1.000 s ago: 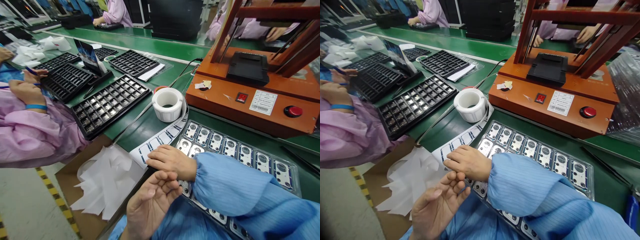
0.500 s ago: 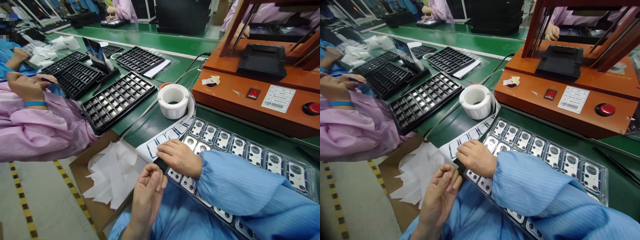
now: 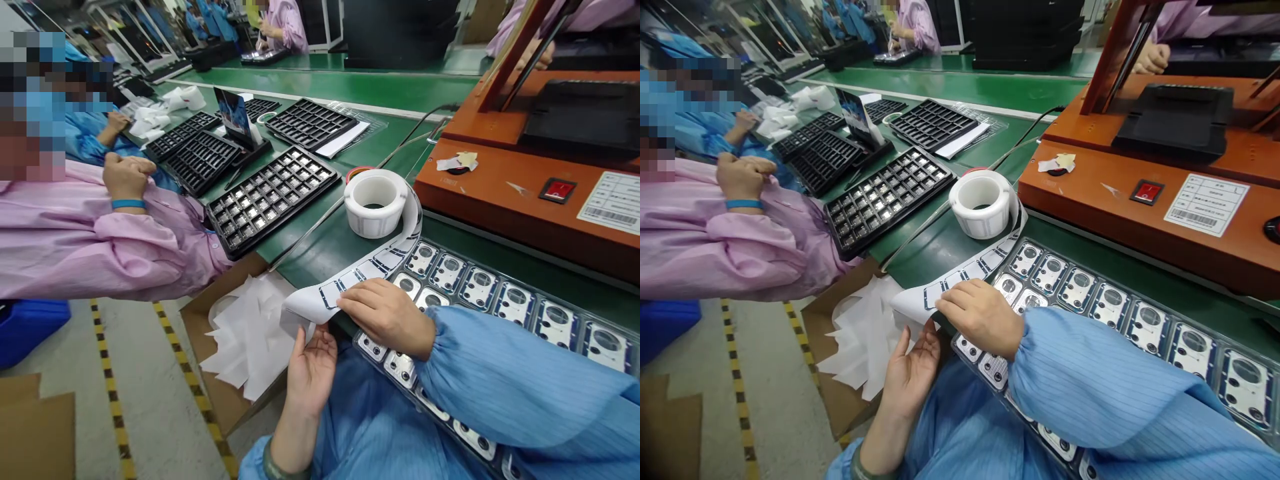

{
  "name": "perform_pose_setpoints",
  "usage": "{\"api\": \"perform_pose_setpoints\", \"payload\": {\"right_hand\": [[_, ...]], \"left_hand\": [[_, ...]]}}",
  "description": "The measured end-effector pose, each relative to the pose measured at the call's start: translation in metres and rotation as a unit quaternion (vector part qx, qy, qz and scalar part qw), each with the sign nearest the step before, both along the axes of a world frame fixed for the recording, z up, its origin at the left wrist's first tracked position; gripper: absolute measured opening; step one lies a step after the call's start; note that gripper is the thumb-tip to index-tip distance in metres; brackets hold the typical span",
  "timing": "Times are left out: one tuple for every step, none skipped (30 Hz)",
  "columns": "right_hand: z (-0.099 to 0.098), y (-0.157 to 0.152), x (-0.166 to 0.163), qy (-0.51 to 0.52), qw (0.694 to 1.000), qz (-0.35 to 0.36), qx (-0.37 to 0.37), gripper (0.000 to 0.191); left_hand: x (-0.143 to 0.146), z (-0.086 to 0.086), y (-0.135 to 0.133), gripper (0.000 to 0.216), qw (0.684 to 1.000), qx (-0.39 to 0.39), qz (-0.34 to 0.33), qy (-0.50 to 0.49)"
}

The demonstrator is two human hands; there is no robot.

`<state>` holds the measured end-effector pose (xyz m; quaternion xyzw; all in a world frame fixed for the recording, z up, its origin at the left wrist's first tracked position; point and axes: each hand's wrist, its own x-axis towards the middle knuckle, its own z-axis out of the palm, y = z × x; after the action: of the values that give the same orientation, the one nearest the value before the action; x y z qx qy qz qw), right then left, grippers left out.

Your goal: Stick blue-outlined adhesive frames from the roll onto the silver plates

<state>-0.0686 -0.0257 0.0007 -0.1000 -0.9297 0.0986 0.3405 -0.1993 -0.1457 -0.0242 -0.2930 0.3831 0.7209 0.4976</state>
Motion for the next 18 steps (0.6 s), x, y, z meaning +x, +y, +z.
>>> {"api": "perform_pose_setpoints", "payload": {"right_hand": [[0.0,0.0,0.0,0.0,1.0,0.001,0.0,0.016],[0.001,0.0,0.0,0.0,1.0,0.002,0.0,0.016],[0.001,0.0,0.0,-0.002,1.0,0.002,-0.002,0.016],[0.002,0.0,0.0,-0.005,1.0,0.002,-0.005,0.016],[0.002,0.0,0.0,-0.007,1.0,0.001,-0.01,0.016],[0.003,0.0,0.0,-0.009,1.0,-0.001,-0.015,0.016],[0.004,0.0,0.0,-0.009,1.0,-0.003,-0.021,0.017],[0.005,0.0,0.0,-0.007,1.0,-0.005,-0.026,0.018],[0.006,0.0,0.0,-0.002,1.0,-0.007,-0.029,0.018],[0.008,0.0,0.001,0.008,1.0,-0.008,-0.028,0.019],[0.009,0.0,0.001,0.022,0.999,-0.01,-0.025,0.019],[0.01,0.0,0.002,0.038,0.999,-0.009,-0.019,0.019],[0.011,0.0,0.002,0.056,0.998,-0.009,-0.012,0.019],[0.013,0.0,0.003,0.073,0.997,-0.006,-0.005,0.019],[0.014,0.0,0.004,0.088,0.996,-0.001,0.002,0.019],[0.015,0.0,0.004,0.097,0.995,0.006,0.008,0.02],[0.016,0.0,0.005,0.101,0.995,0.016,0.013,0.021],[0.017,-0.001,0.005,0.101,0.994,0.027,0.018,0.021]], "left_hand": [[-0.002,-0.001,0.0,0.03,1.0,-0.002,0.01,0.007],[-0.004,-0.001,0.0,0.03,1.0,-0.003,0.02,0.02],[-0.005,0.0,0.0,0.03,0.999,-0.005,0.031,0.038],[-0.006,0.001,0.0,0.031,0.998,-0.006,0.041,0.056],[-0.006,0.003,0.001,0.031,0.996,-0.006,0.052,0.071],[-0.005,0.006,0.001,0.03,0.994,-0.005,0.063,0.09],[-0.005,0.009,0.001,0.028,0.99,-0.003,0.075,0.123],[-0.003,0.012,0.001,0.024,0.982,0.003,0.083,0.168],[-0.002,0.015,0.0,0.018,0.972,0.012,0.085,0.221],[0.001,0.017,0.0,0.012,0.958,0.023,0.078,0.276],[0.003,0.018,0.0,0.01,0.941,0.035,0.067,0.329],[0.006,0.018,0.0,0.015,0.925,0.047,0.053,0.373],[0.01,0.018,0.0,0.02,0.912,0.055,0.04,0.405],[0.013,0.017,-0.001,0.023,0.899,0.06,0.028,0.433],[0.017,0.016,-0.001,0.023,0.888,0.059,0.015,0.456],[0.02,0.014,-0.001,0.022,0.877,0.053,-0.001,0.478],[0.022,0.013,-0.001,0.02,0.865,0.042,-0.021,0.5],[0.024,0.011,-0.002,0.018,0.852,0.026,-0.045,0.52]]}}
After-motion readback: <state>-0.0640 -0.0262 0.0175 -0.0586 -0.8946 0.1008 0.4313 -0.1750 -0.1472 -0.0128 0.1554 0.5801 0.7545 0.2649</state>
